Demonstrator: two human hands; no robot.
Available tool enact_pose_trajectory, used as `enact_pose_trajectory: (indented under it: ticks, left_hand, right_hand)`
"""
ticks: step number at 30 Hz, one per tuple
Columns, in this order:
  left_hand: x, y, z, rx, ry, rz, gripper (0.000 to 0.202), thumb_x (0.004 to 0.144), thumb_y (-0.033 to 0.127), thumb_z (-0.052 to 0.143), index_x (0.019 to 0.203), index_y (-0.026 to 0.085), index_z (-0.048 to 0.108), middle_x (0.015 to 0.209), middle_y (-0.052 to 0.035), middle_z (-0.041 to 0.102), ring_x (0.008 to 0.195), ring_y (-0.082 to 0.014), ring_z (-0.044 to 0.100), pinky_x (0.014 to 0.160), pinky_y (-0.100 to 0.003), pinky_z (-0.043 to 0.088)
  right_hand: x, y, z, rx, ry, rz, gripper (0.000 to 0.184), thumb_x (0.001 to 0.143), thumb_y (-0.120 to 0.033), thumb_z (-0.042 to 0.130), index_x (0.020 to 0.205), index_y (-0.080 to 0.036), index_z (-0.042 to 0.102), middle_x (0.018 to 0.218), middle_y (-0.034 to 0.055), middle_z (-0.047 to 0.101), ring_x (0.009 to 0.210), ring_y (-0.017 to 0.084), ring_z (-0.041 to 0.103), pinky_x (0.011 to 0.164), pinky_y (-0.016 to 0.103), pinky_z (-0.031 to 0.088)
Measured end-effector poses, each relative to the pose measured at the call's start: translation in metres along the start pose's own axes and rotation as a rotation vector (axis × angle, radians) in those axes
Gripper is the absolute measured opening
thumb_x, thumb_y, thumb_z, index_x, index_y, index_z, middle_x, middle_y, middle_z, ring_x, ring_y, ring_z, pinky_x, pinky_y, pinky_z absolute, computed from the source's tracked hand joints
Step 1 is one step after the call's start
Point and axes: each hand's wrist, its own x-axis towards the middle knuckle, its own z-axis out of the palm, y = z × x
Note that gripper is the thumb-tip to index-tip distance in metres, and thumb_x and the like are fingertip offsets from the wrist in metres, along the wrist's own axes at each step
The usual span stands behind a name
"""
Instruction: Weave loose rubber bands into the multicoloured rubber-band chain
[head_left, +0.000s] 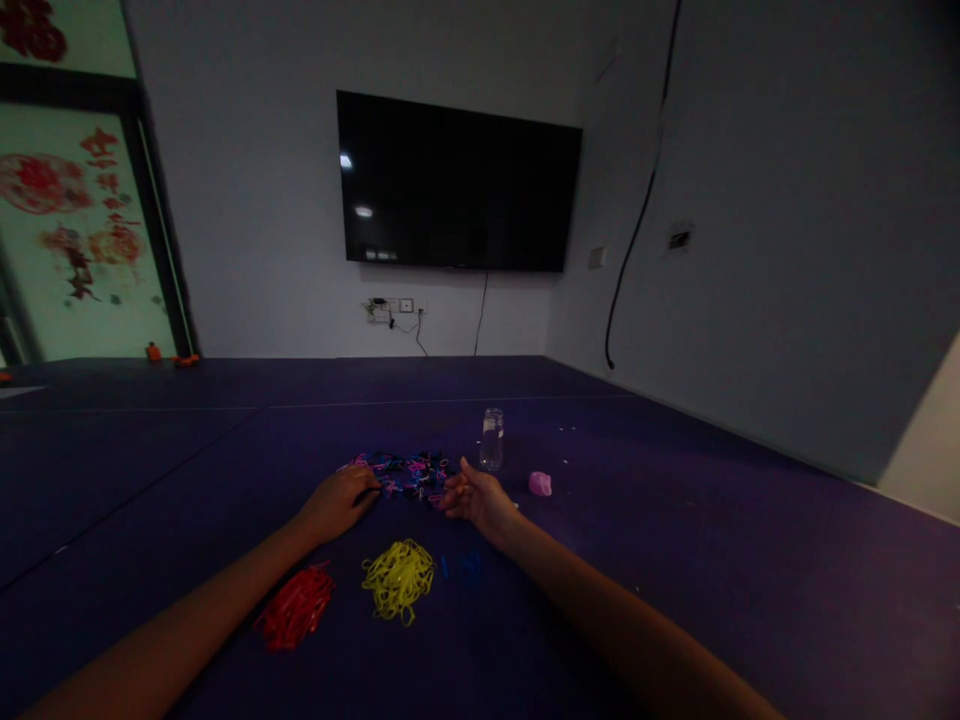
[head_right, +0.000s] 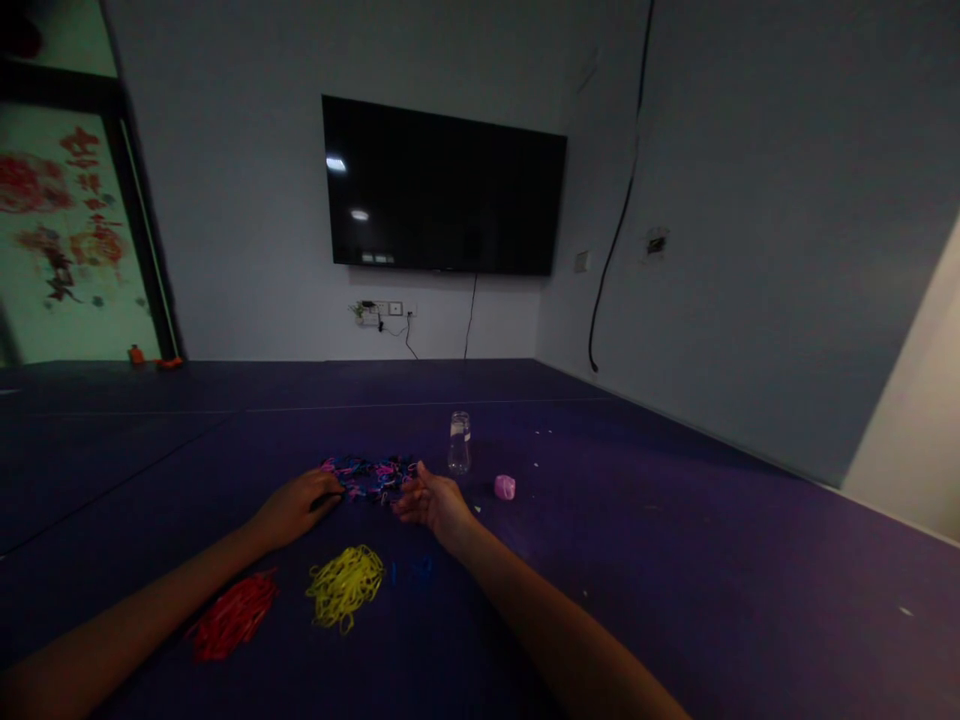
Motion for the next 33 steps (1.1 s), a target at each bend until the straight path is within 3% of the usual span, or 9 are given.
enact_pose_trajectory:
  ticks: [7, 12, 21, 26, 33]
  left_hand:
    - [-0.001, -0.004, 0.004, -0.015, 0.031, 0.049, 0.021, 0.091, 0.024, 0.044, 0.093, 0.019, 0.064, 0.092, -0.0074, 0.067, 0.092, -0.0205, 0.059, 0.085, -0.034, 0.046]
    - [-0.001, -0.005, 0.005, 0.008, 0.027, 0.025, 0.020, 0.089, 0.022, 0.045, 0.092, 0.019, 0.065, 0.094, -0.0072, 0.068, 0.094, -0.0207, 0.060, 0.087, -0.034, 0.046]
    - [0.000, -0.004, 0.003, 0.027, 0.013, 0.018, 0.021, 0.088, 0.022, 0.046, 0.092, 0.018, 0.066, 0.094, -0.0078, 0.068, 0.095, -0.0216, 0.060, 0.088, -0.036, 0.046]
    - [0.001, -0.003, 0.002, 0.042, -0.006, 0.009, 0.020, 0.088, 0.020, 0.047, 0.093, 0.019, 0.066, 0.095, -0.0070, 0.068, 0.096, -0.0213, 0.060, 0.088, -0.034, 0.046]
    - [0.000, -0.002, 0.001, 0.035, -0.006, -0.004, 0.019, 0.088, 0.021, 0.048, 0.094, 0.017, 0.066, 0.096, -0.0085, 0.067, 0.096, -0.0219, 0.060, 0.089, -0.034, 0.046]
  right_hand:
    - [-0.004, 0.003, 0.009, -0.144, -0.266, 0.042, 0.061, 0.072, -0.071, 0.057, 0.069, -0.010, 0.063, 0.056, 0.0075, 0.066, 0.052, 0.016, 0.063, 0.053, 0.027, 0.048]
    - [-0.005, -0.001, 0.016, -0.296, -0.306, 0.008, 0.061, 0.069, -0.069, 0.061, 0.063, -0.008, 0.065, 0.060, 0.0100, 0.068, 0.052, 0.015, 0.063, 0.050, 0.023, 0.045]
    - [-0.011, -0.010, 0.024, -0.526, -0.443, -0.013, 0.064, 0.077, -0.069, 0.050, 0.058, -0.010, 0.065, 0.049, 0.0062, 0.064, 0.042, 0.010, 0.055, 0.040, 0.019, 0.029]
    - [-0.010, -0.011, 0.025, -0.551, -0.438, -0.032, 0.062, 0.077, -0.068, 0.051, 0.056, -0.011, 0.065, 0.046, 0.0046, 0.063, 0.034, 0.006, 0.044, 0.038, 0.019, 0.025]
    - [-0.005, -0.005, 0.020, -0.561, -0.433, -0.034, 0.062, 0.076, -0.069, 0.052, 0.058, -0.011, 0.065, 0.047, 0.0046, 0.063, 0.037, 0.006, 0.045, 0.039, 0.019, 0.025]
